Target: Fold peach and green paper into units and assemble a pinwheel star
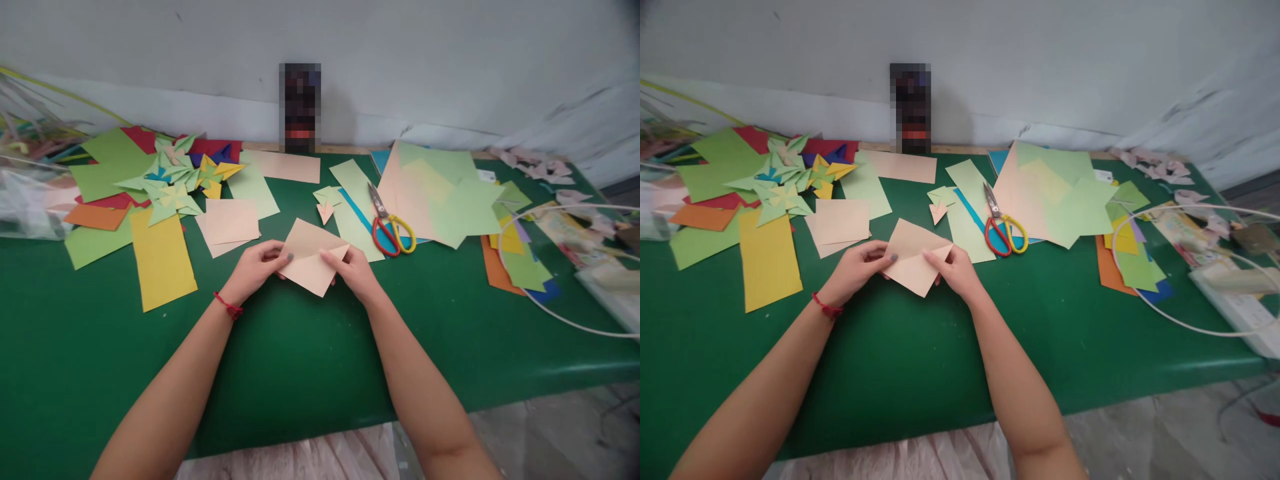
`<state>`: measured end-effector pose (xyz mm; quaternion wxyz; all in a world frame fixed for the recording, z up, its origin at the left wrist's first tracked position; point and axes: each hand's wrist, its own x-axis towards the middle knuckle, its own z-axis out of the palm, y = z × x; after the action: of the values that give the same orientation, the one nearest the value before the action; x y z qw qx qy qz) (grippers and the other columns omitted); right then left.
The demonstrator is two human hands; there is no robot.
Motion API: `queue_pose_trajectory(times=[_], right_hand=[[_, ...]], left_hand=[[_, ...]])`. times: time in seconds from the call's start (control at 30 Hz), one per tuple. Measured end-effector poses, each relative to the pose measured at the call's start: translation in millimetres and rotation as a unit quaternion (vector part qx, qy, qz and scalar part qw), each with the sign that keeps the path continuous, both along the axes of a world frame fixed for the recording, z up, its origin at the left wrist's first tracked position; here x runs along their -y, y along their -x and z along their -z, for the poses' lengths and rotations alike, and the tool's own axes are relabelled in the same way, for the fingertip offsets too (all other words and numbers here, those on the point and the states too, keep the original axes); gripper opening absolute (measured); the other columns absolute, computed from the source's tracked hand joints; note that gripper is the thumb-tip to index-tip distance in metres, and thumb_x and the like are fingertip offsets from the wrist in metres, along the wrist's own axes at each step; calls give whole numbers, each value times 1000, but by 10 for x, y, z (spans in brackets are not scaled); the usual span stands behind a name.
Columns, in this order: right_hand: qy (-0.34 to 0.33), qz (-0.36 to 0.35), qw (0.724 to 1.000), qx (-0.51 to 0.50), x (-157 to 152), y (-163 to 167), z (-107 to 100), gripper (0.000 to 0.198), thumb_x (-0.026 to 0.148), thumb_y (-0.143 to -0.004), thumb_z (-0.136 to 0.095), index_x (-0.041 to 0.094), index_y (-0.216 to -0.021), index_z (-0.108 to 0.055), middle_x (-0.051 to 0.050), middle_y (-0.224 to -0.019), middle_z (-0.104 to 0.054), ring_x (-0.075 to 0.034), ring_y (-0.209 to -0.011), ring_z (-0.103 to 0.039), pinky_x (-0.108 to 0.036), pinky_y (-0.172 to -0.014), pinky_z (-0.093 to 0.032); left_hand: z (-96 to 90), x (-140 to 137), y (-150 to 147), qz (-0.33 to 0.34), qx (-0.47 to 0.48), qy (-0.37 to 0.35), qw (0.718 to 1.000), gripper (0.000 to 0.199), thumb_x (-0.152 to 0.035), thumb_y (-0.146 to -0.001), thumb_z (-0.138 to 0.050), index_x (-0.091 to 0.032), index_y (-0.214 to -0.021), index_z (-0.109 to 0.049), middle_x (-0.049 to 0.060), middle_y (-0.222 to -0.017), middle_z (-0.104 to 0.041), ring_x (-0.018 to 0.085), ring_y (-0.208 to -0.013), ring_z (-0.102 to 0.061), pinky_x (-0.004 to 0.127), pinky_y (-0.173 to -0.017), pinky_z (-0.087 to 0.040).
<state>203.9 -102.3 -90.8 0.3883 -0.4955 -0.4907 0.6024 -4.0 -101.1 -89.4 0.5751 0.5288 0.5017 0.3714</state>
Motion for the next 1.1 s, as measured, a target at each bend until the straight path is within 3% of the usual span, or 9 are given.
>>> queue_pose_trajectory(times=[0.07,0.17,0.27,0.37,0.5,0.67,0.9,1.1], right_hand=[[4,7,999,-33,-16,-8,6,28,41,-72,-62,17,-84,-56,1,-65,-55,-10,-50,-52,-19,-33,-40],[13,25,997,-73,-48,-34,22,25,39,-73,-62,17,-85,-56,2,-65,-53,-8,-50,-51,-15,-30,-37],[22,72,991,-107,-74,-58,58,23,35,-72,-63,17,-85,-57,1,-70,-56,-7,-54,-53,-15,-33,-41],[28,101,985,-137,-86,-66,96,20,32,-72,-64,17,-85,-57,0,-75,-59,-7,-56,-54,-16,-37,-45],[43,87,984,-147,-64,-31,105,19,32,-72,-64,18,-84,-58,0,-75,-60,-8,-56,-56,-16,-39,-47],[53,36,988,-144,-8,45,65,20,33,-73,-63,18,-85,-58,1,-74,-60,-10,-60,-58,-19,-44,-51],[35,71,986,-144,-10,54,65,24,32,-72,-64,19,-92,-59,0,-79,-62,-11,-69,-60,-20,-51,-53],[30,72,985,-151,-16,45,76,25,30,-71,-66,20,-93,-58,-1,-86,-64,-14,-81,-62,-27,-66,-57]], left_hand=[[-5,-4,13,1,0,-3,1000,27,-35,-73,-60,-18,-94,-64,7,-86,-65,15,-67,-59,25,-51,-51],[-24,-17,31,-22,3,-32,999,31,-29,-75,-57,-21,-105,-59,8,-103,-62,18,-81,-60,27,-54,-54],[-36,-17,28,-7,39,-84,996,38,-17,-76,-53,-24,-113,-50,7,-126,-50,21,-105,-54,32,-73,-55],[-33,6,3,39,19,-138,989,35,-8,-74,-48,-23,-105,-53,6,-135,-40,21,-119,-44,37,-91,-47],[-15,29,-20,10,-91,-185,978,28,-11,-74,-53,-21,-99,-58,6,-119,-54,20,-111,-50,38,-91,-44],[-9,5,9,-70,-104,-176,976,15,-15,-71,-61,-19,-85,-64,3,-90,-65,16,-83,-60,31,-77,-49],[-42,11,30,-15,-120,-229,966,16,-16,-72,-61,-21,-86,-64,5,-106,-58,19,-101,-55,34,-83,-47],[-2,-20,29,-75,-128,-234,961,8,-19,-72,-62,-19,-80,-64,5,-102,-61,17,-95,-57,36,-87,-47]])
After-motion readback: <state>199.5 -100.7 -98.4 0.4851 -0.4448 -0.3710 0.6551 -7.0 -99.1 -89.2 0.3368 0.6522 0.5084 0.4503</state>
